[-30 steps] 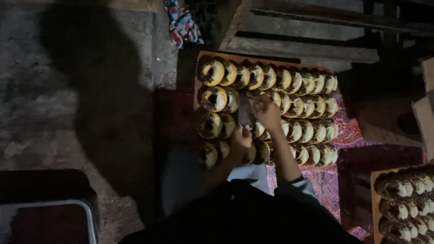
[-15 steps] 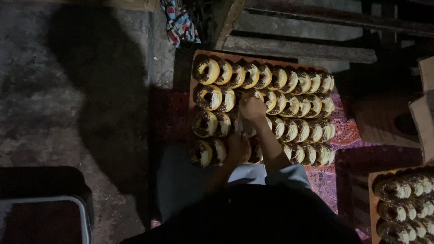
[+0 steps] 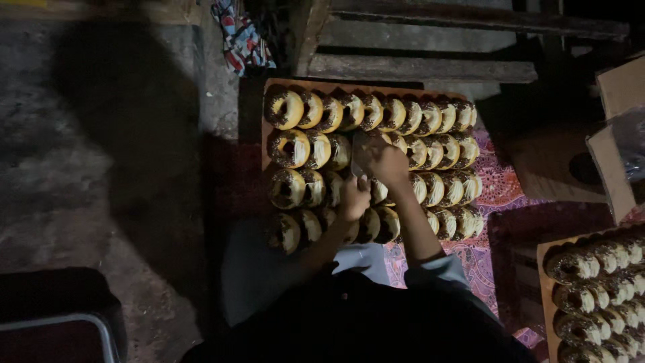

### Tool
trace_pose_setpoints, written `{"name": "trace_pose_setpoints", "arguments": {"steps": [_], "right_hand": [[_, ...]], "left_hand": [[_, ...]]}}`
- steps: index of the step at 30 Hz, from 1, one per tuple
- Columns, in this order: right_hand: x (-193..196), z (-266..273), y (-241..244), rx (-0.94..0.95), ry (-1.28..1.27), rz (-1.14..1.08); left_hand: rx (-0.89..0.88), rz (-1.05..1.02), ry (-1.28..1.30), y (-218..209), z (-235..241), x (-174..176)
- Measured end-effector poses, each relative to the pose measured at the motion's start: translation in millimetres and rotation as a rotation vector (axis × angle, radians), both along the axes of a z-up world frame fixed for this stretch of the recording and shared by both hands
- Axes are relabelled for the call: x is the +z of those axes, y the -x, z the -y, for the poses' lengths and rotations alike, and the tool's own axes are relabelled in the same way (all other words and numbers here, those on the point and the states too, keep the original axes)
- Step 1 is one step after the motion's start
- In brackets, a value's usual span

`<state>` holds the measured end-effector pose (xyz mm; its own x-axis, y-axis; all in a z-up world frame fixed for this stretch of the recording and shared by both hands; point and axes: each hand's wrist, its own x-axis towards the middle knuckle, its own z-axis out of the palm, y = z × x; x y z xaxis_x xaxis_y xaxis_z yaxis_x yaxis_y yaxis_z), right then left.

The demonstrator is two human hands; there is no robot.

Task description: The person splits donuts in half, dips the cut surfaces into a dark topping, and arranges them on a tray. Later, they use a grater to sprinkle white shavings over the finished donuts.

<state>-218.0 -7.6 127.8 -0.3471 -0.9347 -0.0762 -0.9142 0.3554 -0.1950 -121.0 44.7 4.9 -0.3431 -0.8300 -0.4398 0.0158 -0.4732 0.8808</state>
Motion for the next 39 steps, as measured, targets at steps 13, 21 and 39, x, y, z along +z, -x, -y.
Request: {"name": "trace_pose_setpoints", "arguments": {"steps": [13,21,39], "right_hand": [[-37,35,17,-0.006,-0.032,0.117],[-36,6,83,-0.289,0.27,0.95],[-27,12,60,-0.199,-0.236,-0.003]], "left_hand": [[0.105,0.118,0.408,-14,-65,10],[-0.007,0.198,0.433,-10,-95,23],[0.044,0.108,0.483,45,-44,-1]]}}
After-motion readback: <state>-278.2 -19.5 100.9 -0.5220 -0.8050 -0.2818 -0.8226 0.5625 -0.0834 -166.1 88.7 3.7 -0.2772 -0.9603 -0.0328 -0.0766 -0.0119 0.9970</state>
